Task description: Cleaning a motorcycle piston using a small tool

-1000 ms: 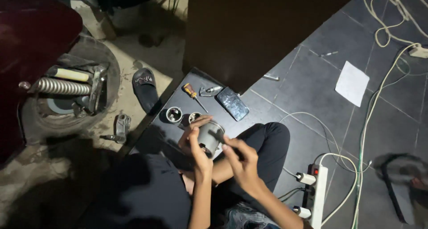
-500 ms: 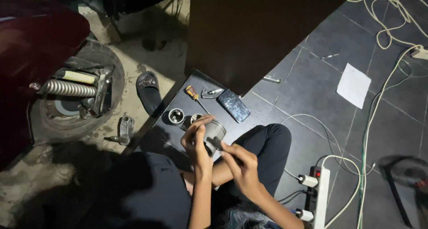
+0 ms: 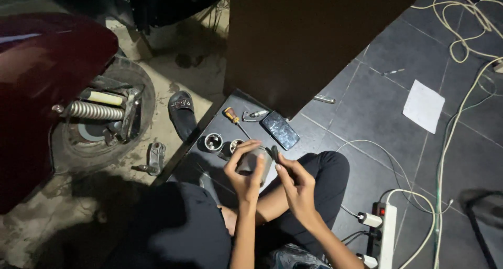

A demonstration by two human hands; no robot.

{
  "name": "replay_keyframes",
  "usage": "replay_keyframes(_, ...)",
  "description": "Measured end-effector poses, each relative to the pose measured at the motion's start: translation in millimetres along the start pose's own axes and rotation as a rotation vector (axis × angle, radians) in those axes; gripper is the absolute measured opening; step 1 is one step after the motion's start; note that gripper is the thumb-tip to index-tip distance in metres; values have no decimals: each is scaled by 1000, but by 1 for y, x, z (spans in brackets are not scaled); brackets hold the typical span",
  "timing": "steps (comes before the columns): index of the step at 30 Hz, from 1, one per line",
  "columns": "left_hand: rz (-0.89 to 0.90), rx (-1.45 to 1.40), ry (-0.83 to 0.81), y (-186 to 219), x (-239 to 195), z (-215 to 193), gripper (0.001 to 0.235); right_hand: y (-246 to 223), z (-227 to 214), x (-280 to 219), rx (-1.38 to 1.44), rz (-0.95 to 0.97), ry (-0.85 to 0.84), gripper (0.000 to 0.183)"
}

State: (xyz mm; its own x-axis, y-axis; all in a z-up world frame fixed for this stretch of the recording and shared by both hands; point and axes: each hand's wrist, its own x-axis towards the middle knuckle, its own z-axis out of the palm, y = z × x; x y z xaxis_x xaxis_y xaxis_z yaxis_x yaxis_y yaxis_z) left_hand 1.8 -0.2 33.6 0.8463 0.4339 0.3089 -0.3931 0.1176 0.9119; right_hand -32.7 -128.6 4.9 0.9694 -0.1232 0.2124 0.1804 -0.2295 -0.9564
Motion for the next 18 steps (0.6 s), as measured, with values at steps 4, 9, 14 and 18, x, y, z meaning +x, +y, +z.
replay_keyframes(4, -67, -14, 59, -11, -1, 1, 24, 8, -6, -8, 8, 41, -63, 24)
replay_keyframes(9, -89, -2, 84, -16, -2, 9, 18, 5, -9, 17, -24, 43, -60, 26)
replay_keyframes(14, -155, -131, 127, -28, -5, 11, 19, 9, -9, -12, -28, 10, -80, 24)
replay_keyframes(18, -139, -99, 90, -31, -7, 11, 21, 7, -20, 6, -134, -67, -125, 22)
